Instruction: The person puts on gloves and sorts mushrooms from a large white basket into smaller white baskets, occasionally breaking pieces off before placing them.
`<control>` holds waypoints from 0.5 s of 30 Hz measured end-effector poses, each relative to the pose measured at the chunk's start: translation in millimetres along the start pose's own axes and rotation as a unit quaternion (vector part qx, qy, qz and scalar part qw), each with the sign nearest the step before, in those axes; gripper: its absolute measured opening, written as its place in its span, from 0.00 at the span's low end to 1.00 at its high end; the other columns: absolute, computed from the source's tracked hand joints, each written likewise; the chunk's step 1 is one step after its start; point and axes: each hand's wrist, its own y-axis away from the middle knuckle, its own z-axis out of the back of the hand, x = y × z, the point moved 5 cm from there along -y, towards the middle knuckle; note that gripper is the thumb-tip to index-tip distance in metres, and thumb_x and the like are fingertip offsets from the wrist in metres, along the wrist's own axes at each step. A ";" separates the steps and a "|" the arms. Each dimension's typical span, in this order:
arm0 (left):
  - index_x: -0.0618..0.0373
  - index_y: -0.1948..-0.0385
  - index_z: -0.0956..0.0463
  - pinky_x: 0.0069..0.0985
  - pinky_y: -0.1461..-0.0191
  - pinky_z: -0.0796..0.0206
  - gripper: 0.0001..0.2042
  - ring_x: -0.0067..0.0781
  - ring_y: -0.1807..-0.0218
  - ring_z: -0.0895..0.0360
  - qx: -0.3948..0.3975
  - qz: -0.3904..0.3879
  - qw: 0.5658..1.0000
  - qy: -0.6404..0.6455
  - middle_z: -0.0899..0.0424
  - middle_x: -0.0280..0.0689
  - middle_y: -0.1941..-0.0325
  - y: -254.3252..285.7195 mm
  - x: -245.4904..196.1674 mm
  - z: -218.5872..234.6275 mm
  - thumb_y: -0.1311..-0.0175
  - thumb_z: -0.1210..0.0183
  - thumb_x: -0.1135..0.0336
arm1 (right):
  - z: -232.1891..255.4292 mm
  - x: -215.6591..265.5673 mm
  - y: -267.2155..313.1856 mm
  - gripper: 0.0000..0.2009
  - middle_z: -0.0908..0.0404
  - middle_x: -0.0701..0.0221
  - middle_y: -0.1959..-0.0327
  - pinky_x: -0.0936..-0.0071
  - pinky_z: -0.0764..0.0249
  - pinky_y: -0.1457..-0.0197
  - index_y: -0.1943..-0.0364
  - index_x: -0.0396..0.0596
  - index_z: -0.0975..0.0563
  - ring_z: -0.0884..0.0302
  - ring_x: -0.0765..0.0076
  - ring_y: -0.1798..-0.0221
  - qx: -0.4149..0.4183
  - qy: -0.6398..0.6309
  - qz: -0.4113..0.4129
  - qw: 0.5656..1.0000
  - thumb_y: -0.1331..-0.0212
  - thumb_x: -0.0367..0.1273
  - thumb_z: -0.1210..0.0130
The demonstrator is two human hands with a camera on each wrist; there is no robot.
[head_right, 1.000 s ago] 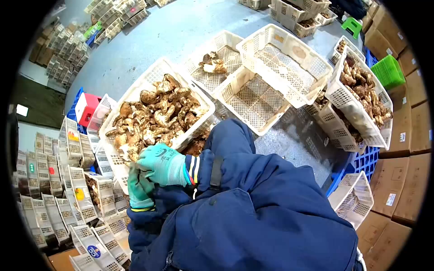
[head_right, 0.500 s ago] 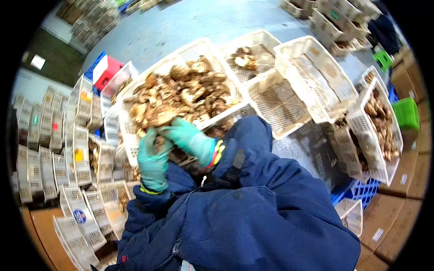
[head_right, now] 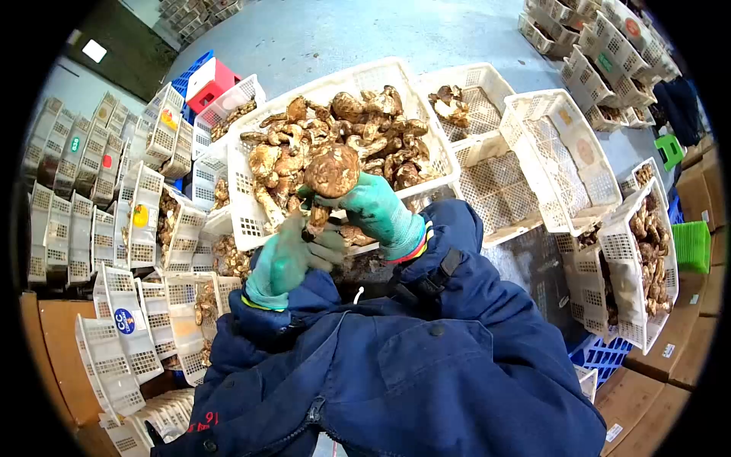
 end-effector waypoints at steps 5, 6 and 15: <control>0.62 0.55 0.30 0.13 0.72 0.40 0.18 0.18 0.72 0.30 0.062 -0.006 0.998 -0.028 0.25 0.30 0.68 6.1 -3.5 -40.7 0.30 0.50 0.53 | -24.3 9.4 0.1 0.18 0.21 0.63 0.49 0.70 0.29 0.39 0.45 0.34 0.27 0.23 0.67 0.45 0.012 -0.473 -0.166 0.865 0.40 0.28 0.47; 0.61 0.58 0.29 0.12 0.75 0.41 0.14 0.17 0.76 0.29 -0.037 -0.073 0.960 -0.269 0.23 0.30 0.73 15.1 -13.8 -37.9 0.30 0.48 0.57 | -31.8 8.7 -2.1 0.19 0.21 0.62 0.49 0.70 0.29 0.40 0.44 0.34 0.28 0.24 0.67 0.45 0.004 -0.498 -0.172 0.850 0.39 0.28 0.48; 0.60 0.63 0.26 0.14 0.77 0.41 0.09 0.14 0.79 0.31 -0.246 -0.245 0.876 -0.334 0.24 0.29 0.77 17.1 -22.1 -40.8 0.37 0.39 0.65 | -50.1 -11.7 6.3 0.20 0.19 0.68 0.55 0.80 0.30 0.49 0.44 0.36 0.26 0.25 0.78 0.54 -0.049 -0.368 -0.132 0.919 0.36 0.35 0.52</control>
